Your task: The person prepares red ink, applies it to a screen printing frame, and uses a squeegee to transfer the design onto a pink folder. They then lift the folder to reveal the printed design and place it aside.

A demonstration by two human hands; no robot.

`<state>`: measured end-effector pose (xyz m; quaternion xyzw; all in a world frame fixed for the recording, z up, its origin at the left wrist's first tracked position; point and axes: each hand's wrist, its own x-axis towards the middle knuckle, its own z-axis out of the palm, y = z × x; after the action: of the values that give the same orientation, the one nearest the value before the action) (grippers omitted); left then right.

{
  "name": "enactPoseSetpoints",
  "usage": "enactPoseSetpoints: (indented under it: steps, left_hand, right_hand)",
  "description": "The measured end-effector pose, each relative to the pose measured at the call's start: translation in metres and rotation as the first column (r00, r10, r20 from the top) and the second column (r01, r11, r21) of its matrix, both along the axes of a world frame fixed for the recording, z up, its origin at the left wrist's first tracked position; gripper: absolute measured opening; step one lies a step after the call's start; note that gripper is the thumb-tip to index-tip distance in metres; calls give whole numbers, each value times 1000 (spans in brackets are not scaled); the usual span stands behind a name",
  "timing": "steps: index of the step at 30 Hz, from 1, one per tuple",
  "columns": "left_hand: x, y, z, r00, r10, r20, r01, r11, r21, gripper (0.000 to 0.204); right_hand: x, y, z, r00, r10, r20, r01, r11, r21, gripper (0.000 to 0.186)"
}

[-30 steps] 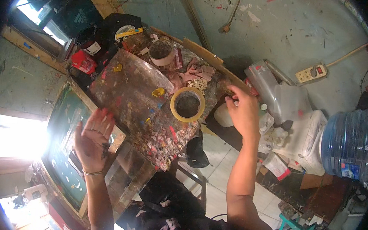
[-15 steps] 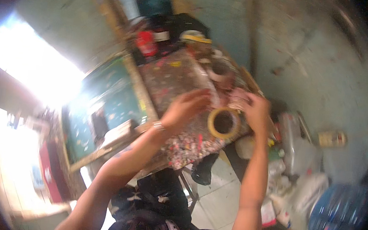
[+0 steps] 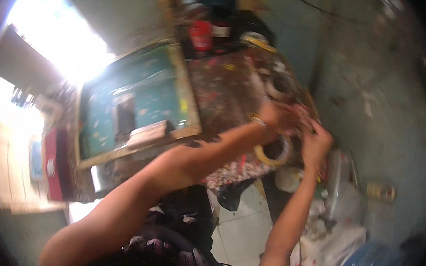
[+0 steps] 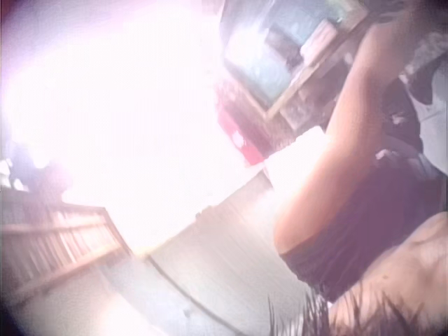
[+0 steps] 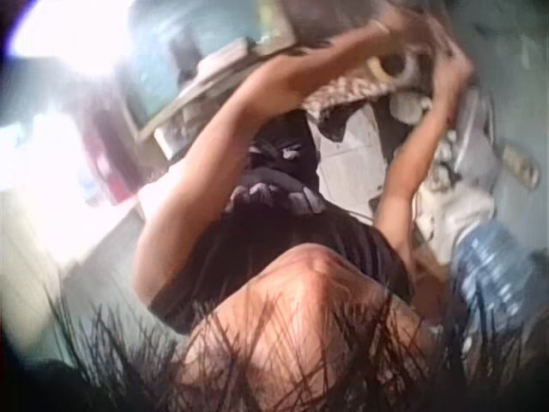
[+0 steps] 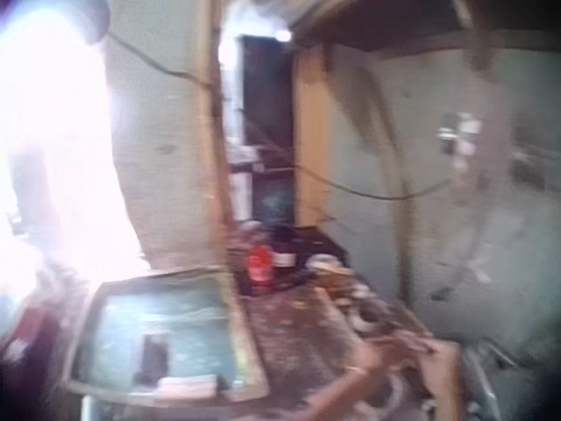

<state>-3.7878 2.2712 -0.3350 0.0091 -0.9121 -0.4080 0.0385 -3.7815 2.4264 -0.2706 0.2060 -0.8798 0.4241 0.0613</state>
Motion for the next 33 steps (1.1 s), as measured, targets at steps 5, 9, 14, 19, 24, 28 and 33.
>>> enactPoseSetpoints:
  steps: [5,9,14,19,24,28,33]
  left_hand:
    - [34,-37,49,962,227,152,-256,556,791,14]
    - [92,-80,69,924,381,28,-250,546,800,11]
    - [157,-100,51,932,337,134,-362,853,377,19]
    - [147,-79,3,982,104,-159,-36,925,379,35]
    - [118,-59,7,945,-185,-269,245,946,212,59]
    - [129,-58,19,967,-133,-216,184,955,234,48]
    - [118,-54,-12,975,-149,-166,156,987,30,24]
  right_hand:
    - [-37,11,0,991,-92,-96,101,991,87,29]
    - [-39,21,-16,998,52,-40,-47,993,104,30]
    - [-23,18,-12,966,204,160,-254,866,430,34]
    - [24,-2,41,982,164,-93,-117,917,381,27]
    - [33,0,53,998,65,9,-66,973,221,25]
    - [85,-20,42,979,177,-101,-117,895,431,40]
    - [114,-17,-5,965,249,-84,-134,741,657,37]
